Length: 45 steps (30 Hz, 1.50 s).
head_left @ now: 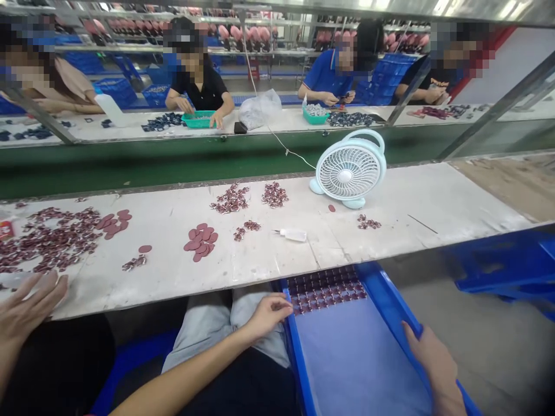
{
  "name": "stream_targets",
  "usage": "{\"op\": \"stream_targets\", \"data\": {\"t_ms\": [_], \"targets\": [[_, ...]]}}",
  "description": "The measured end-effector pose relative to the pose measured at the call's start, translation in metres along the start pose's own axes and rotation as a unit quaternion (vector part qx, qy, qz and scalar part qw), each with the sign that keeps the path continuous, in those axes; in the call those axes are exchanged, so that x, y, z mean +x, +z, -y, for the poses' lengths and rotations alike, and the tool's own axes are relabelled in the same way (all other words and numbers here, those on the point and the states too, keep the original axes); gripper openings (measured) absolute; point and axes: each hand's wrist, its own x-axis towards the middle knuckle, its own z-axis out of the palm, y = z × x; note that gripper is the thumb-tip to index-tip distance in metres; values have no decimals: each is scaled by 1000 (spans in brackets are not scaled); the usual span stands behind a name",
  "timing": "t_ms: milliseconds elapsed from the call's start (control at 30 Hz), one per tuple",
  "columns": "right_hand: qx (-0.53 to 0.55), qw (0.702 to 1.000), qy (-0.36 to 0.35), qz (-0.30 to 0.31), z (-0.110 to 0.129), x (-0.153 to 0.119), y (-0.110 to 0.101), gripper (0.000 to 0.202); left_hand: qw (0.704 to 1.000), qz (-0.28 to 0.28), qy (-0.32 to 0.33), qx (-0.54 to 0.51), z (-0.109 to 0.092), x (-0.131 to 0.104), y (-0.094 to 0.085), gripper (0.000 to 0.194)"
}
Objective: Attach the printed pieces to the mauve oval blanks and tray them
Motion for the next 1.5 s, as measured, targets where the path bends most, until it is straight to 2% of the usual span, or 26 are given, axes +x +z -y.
{"op": "stream_targets", "data": {"t_ms": [67, 167, 267, 500, 733, 833, 1000, 1133, 1333, 1500], "targets": [[-21, 1000, 5, 12, -5, 3, 9, 78, 1000, -18, 14, -5, 0, -4, -2, 55], [-26, 999, 6, 19, -10, 4, 15, 79, 1000, 3, 11, -5, -1, -11, -4, 49], [-17, 999, 4, 28, -11, 4, 13, 79, 1000, 19, 12, -8, -2, -14, -5, 48], [-4, 1000, 6, 31, -11, 4, 8, 69, 1000, 7, 24, -18, -2, -16, -4, 41], [-2, 999, 31, 24, -16, 7, 7, 56, 999, -17, 26, -39, 11, -15, -3, 39], [-5, 999, 38, 29, -14, 8, 9, 61, 998, -33, 27, -47, 15, -12, -4, 38], [-10, 999, 33, 29, -3, 13, 11, 84, 998, -34, 34, -49, 11, -9, -8, 35], [-9, 999, 35, 17, -2, 16, 11, 83, 997, -36, 31, -59, 9, -8, -9, 38], [2, 999, 31, -17, -4, 14, 10, 50, 994, -60, 24, -89, 11, -3, -5, 67], [22, 999, 34, -34, -1, 8, 9, 49, 992, -66, 25, -102, 10, -2, -3, 70]]}}
